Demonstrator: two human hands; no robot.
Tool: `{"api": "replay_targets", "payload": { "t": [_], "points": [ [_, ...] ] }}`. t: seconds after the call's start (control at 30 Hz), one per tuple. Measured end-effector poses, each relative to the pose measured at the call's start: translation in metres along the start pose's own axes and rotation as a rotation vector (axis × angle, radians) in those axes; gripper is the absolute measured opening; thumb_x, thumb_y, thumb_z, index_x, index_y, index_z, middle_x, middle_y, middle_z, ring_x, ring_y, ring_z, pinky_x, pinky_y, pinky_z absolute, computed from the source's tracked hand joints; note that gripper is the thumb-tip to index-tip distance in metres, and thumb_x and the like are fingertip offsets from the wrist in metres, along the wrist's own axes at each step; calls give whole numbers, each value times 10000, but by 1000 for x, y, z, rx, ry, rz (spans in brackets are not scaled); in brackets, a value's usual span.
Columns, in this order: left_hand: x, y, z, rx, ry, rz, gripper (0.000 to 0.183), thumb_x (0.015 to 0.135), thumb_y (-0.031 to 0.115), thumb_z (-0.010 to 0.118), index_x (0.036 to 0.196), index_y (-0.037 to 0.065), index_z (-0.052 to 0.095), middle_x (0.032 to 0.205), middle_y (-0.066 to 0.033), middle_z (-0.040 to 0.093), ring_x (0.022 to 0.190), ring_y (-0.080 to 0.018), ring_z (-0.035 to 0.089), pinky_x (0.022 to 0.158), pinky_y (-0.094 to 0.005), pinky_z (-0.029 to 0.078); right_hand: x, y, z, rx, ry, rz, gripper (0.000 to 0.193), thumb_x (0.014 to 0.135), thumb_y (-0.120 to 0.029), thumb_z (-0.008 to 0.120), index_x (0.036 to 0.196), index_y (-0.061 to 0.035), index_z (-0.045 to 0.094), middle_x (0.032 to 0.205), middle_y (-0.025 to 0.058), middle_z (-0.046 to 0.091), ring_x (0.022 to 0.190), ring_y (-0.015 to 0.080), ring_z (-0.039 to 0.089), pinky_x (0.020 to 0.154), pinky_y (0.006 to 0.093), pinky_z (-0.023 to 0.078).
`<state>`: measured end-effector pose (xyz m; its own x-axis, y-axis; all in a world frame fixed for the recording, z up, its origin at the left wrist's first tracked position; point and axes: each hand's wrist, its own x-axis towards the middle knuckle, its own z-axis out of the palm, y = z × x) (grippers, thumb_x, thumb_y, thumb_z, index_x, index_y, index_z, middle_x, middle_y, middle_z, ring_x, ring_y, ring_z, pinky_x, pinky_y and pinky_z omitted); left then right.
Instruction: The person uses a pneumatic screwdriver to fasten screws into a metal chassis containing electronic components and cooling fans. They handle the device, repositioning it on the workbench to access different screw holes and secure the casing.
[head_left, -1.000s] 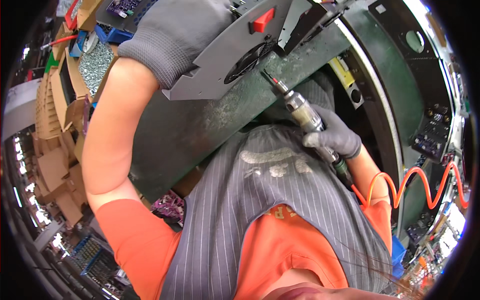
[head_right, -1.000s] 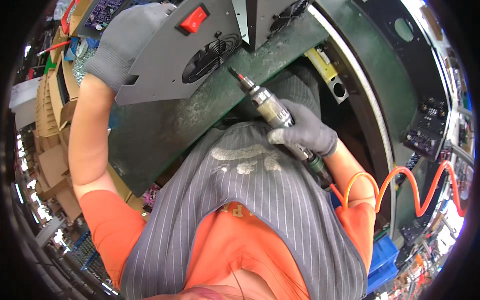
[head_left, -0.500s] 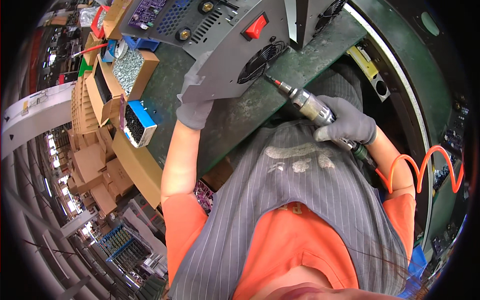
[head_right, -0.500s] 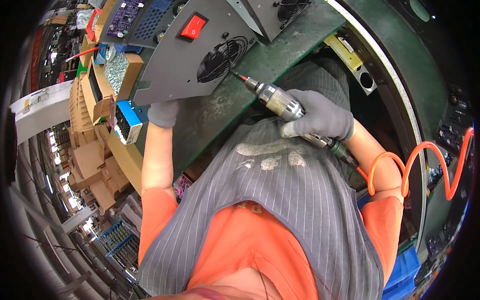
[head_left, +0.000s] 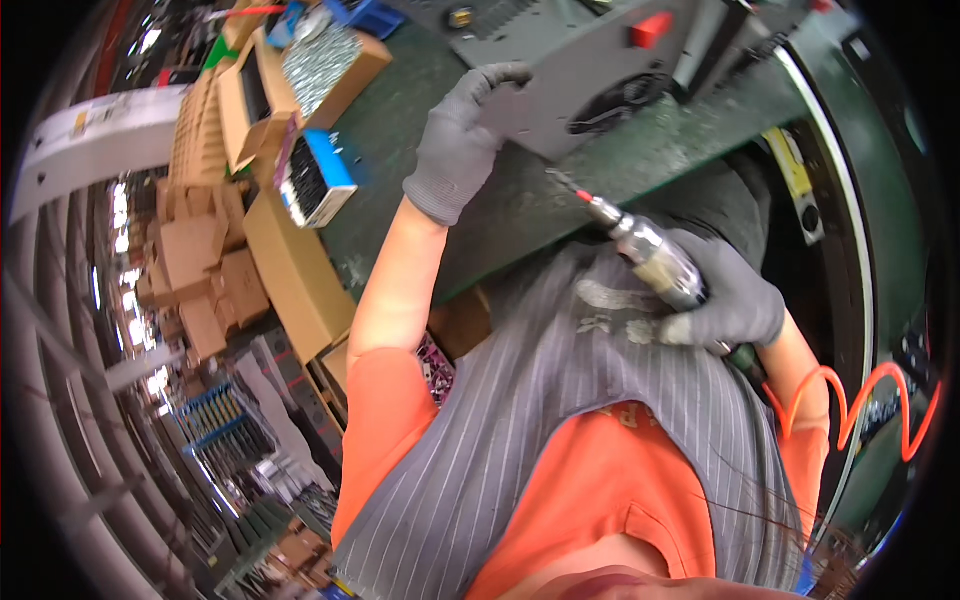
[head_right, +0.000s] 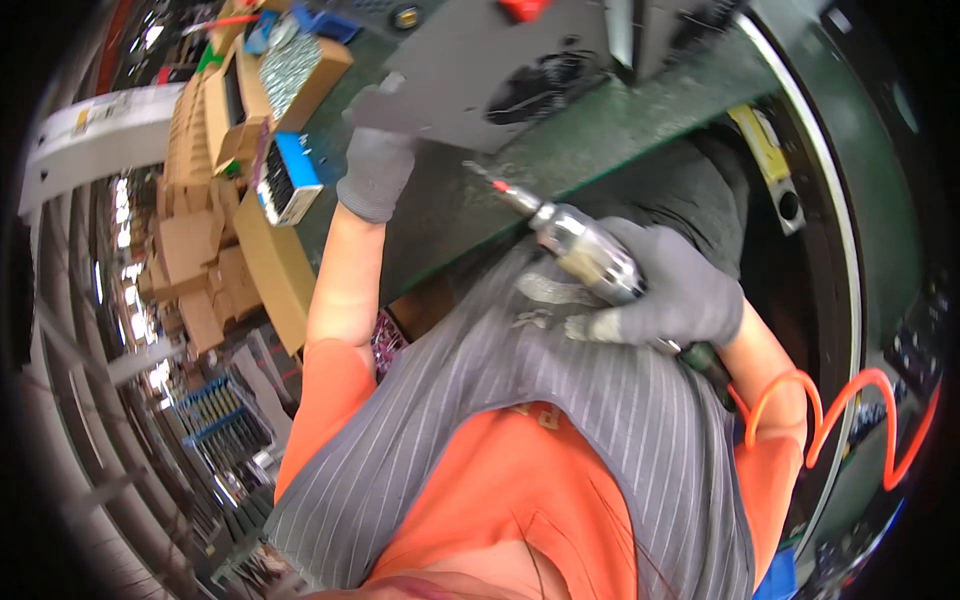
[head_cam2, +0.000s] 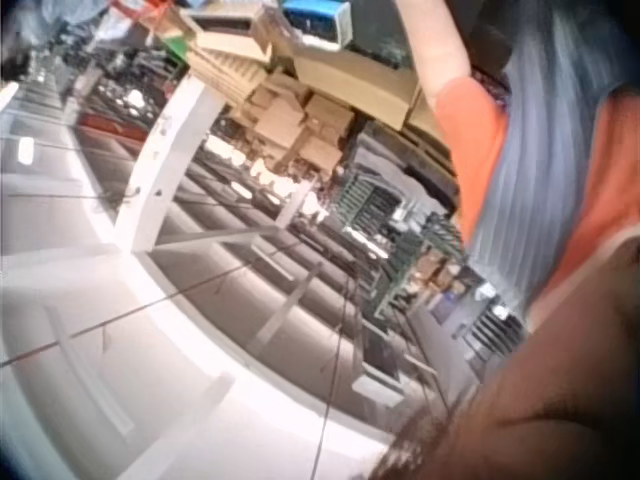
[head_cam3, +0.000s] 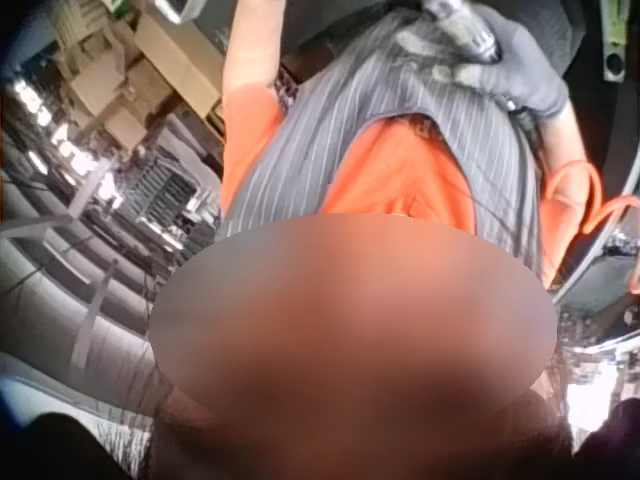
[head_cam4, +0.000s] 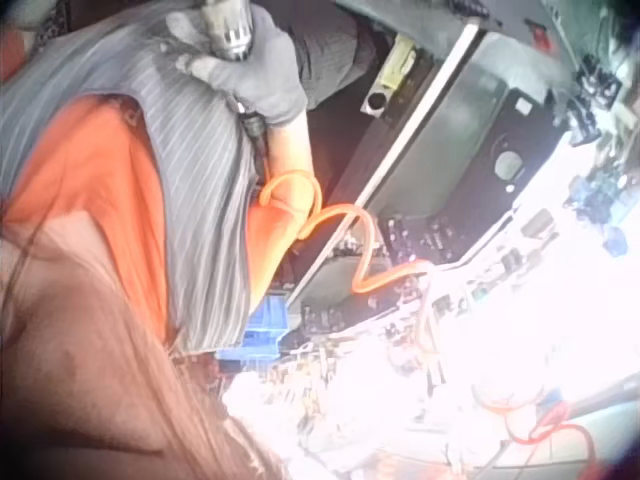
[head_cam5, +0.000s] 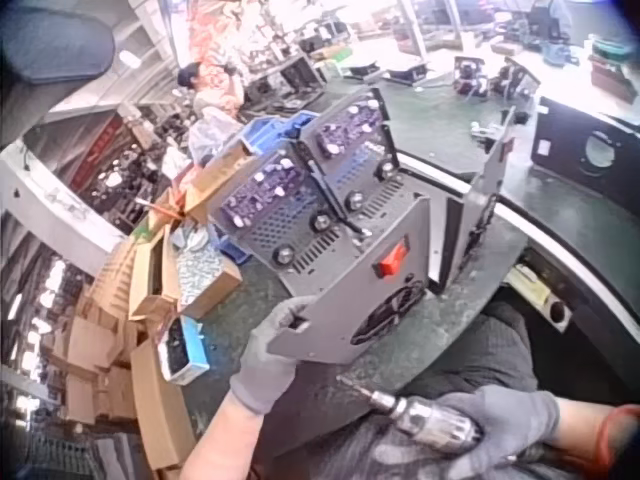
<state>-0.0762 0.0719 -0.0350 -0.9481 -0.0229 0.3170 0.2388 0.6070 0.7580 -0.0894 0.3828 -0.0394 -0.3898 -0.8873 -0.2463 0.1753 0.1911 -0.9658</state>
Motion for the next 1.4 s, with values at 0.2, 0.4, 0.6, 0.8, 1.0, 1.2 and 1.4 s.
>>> {"api": "replay_targets", "payload": {
  "t": [0.2,0.4,0.6,0.8,1.0,1.2,1.4],
  "points": [
    [-50,-44,-126,987,186,-287,314,788,193,683,1101,174,662,1051,-53,637,1009,-259,563,912,-380,440,-8,18,-1,226,102,223,682,621,-192,811,1203,20,527,963,26,579,860,120,534,794,283,453],
    [-77,-70,-140,1361,-6,-240,234,794,277,687,1028,261,704,1241,-14,585,1302,-303,362,1067,-512,254,3,48,1,172,162,139,675,612,-211,826,1179,14,537,939,7,562,816,105,495,763,258,425],
    [-73,-104,-135,1336,25,-273,110,814,299,667,893,253,727,1218,10,600,1275,-290,391,1049,-498,276,5,47,4,208,162,154,657,625,-246,829,1157,8,541,937,6,556,825,103,493,767,255,421],
    [-79,-84,-117,1011,334,-242,140,888,260,591,998,205,658,1000,-77,658,993,-314,589,857,-441,458,7,40,7,143,147,174,656,644,-268,827,1164,7,537,975,15,563,874,118,513,808,270,425],
    [-87,-67,-108,974,351,-430,203,914,246,537,1069,160,636,979,-122,666,878,-325,643,768,-443,505,13,36,7,121,70,193,742,656,-266,825,1255,30,501,1063,46,575,961,133,529,884,288,430],
    [-77,-85,-102,1215,6,-470,231,903,181,505,1082,147,647,1017,-112,676,933,-303,654,767,-415,537,16,37,9,150,43,194,723,667,-246,818,1258,25,502,1058,36,570,950,128,522,873,285,431],
    [-41,-63,-104,1211,-227,-701,198,861,193,549,965,87,679,889,-143,694,845,-305,676,710,-396,541,16,42,13,172,61,166,698,666,-246,816,1238,20,517,1030,25,571,923,116,518,852,272,432]
  ]
}}
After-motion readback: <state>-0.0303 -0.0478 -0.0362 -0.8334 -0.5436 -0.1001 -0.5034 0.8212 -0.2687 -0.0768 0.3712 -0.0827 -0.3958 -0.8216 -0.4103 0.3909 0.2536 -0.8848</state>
